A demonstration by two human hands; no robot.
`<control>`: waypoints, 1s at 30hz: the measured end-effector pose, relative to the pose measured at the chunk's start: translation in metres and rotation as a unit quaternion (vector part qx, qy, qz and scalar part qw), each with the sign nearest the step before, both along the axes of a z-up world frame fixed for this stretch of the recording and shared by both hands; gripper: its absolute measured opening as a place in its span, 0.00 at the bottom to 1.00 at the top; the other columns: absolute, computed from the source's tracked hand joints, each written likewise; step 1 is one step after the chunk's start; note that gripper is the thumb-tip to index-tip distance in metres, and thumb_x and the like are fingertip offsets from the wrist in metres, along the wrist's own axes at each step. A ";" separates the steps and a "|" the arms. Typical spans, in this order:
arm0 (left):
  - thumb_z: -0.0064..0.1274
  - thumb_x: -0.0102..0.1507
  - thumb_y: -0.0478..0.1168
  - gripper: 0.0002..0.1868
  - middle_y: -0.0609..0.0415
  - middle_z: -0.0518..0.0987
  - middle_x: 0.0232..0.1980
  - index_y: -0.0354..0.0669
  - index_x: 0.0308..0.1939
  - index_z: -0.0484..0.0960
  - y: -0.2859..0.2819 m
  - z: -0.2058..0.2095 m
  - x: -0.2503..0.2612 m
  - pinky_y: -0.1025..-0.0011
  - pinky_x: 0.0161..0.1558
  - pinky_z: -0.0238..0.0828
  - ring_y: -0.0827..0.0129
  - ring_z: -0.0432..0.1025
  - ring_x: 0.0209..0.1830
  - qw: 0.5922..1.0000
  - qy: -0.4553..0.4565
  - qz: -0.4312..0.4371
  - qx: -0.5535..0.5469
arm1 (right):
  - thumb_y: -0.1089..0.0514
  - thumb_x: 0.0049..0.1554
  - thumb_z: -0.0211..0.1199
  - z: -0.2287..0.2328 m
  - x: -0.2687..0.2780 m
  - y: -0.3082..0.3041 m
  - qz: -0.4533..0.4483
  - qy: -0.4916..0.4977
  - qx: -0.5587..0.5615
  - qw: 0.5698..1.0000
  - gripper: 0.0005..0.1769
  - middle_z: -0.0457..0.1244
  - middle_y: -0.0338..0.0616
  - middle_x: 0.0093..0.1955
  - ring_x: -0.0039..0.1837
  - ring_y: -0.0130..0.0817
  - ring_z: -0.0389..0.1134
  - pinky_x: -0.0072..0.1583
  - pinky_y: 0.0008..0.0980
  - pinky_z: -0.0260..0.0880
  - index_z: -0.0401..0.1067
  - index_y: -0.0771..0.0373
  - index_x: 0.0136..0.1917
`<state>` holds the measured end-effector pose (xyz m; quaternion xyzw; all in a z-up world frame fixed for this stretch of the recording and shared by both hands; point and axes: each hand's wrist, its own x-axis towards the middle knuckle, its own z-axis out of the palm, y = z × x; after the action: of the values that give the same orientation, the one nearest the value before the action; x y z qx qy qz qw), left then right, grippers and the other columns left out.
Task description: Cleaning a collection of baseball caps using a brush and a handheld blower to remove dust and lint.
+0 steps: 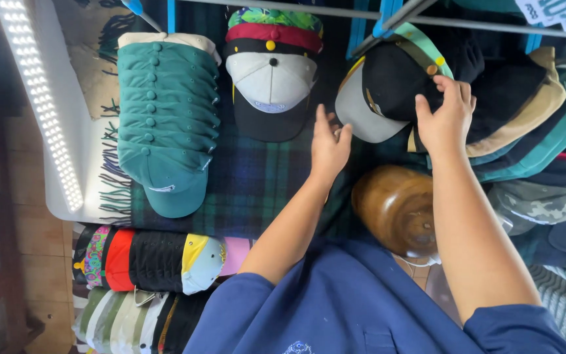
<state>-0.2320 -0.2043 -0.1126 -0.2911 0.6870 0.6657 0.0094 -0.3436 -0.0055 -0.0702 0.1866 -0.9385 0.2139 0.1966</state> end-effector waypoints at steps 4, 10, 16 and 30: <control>0.52 0.66 0.47 0.45 0.35 0.65 0.73 0.32 0.79 0.47 0.017 -0.014 -0.006 0.61 0.64 0.75 0.51 0.68 0.69 0.997 -0.050 -0.062 -0.002 | 0.56 0.55 0.82 -0.001 -0.006 0.013 0.005 -0.053 0.011 0.999 0.16 0.65 0.31 0.44 0.48 0.36 0.69 0.56 0.34 0.70 0.79 0.53 0.53; 0.52 0.66 0.52 0.44 0.36 0.63 0.75 0.35 0.78 0.52 0.019 -0.016 -0.004 0.59 0.68 0.71 0.53 0.66 0.72 0.997 -0.060 -0.045 0.005 | 0.51 0.63 0.70 0.051 0.017 0.022 -0.003 -0.261 -0.010 0.965 0.09 0.71 0.40 0.51 0.58 0.43 0.72 0.57 0.43 0.72 0.77 0.52 0.55; 0.51 0.68 0.52 0.39 0.33 0.65 0.74 0.35 0.77 0.58 0.034 0.056 0.039 0.52 0.70 0.67 0.45 0.63 0.73 0.998 -0.020 0.014 0.053 | 0.56 0.70 0.60 0.064 0.029 0.061 0.117 -0.340 -0.354 0.864 0.08 0.67 0.33 0.52 0.58 0.21 0.66 0.66 0.31 0.67 0.69 0.56 0.62; 0.58 0.68 0.39 0.16 0.54 0.84 0.43 0.45 0.61 0.80 0.207 0.155 0.187 0.66 0.47 0.75 0.78 0.69 0.45 0.934 0.328 0.143 -0.008 | 0.59 0.62 0.61 0.068 0.085 0.225 0.223 -0.521 -0.650 0.506 0.19 0.68 0.46 0.55 0.54 0.36 0.71 0.57 0.32 0.75 0.71 0.67 0.64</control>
<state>-0.0454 0.0026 0.0421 -0.1517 0.6082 0.7132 -0.3138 -0.2591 0.2195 -0.0022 0.0641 -0.3966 0.8595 -0.3159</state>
